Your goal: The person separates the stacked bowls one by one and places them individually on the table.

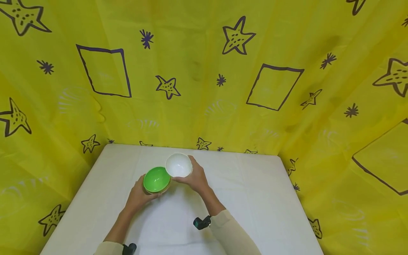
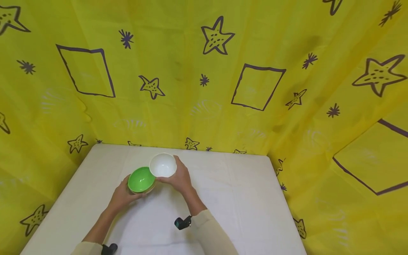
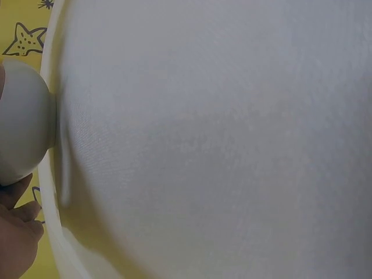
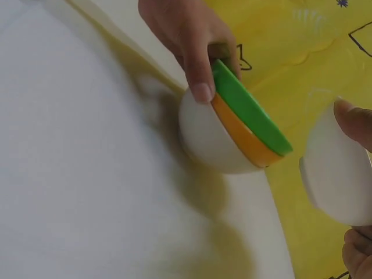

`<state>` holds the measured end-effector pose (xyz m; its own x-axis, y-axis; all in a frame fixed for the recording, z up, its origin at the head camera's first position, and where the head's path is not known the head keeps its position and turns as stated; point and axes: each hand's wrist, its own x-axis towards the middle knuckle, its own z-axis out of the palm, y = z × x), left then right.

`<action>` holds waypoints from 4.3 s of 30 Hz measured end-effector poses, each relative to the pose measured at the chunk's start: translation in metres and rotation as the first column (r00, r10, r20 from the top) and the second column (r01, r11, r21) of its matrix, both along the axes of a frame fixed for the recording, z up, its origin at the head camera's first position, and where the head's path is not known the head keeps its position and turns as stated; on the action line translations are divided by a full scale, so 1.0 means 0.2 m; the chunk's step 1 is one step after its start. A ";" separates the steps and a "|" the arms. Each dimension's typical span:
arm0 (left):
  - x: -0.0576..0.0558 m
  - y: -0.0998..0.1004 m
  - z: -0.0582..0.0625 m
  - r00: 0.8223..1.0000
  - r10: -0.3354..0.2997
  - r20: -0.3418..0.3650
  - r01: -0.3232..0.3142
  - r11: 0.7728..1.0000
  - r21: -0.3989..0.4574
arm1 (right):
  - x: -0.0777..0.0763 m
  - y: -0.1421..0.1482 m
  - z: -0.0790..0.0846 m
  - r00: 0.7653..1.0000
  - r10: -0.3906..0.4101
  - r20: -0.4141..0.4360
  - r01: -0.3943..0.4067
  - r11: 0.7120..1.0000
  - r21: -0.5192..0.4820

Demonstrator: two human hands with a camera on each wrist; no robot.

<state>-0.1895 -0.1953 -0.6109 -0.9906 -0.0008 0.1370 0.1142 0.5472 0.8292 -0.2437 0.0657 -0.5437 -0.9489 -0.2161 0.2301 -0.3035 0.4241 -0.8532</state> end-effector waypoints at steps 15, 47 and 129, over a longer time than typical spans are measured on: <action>0.00 0.00 -0.01 1.000 0.003 0.002 -0.003 1.000 -0.001 | 0.05 0.10 -0.13 0.995 -0.068 0.067 0.065 0.997 0.048; 0.00 0.00 -0.01 1.000 0.000 0.013 0.000 1.000 -0.012 | 0.11 0.10 -0.30 0.987 -0.103 0.124 0.089 0.990 0.110; 0.02 -0.02 -0.02 0.996 -0.037 -0.086 0.038 0.999 0.012 | 0.04 -0.34 -0.01 0.980 0.188 0.067 -0.199 0.945 0.261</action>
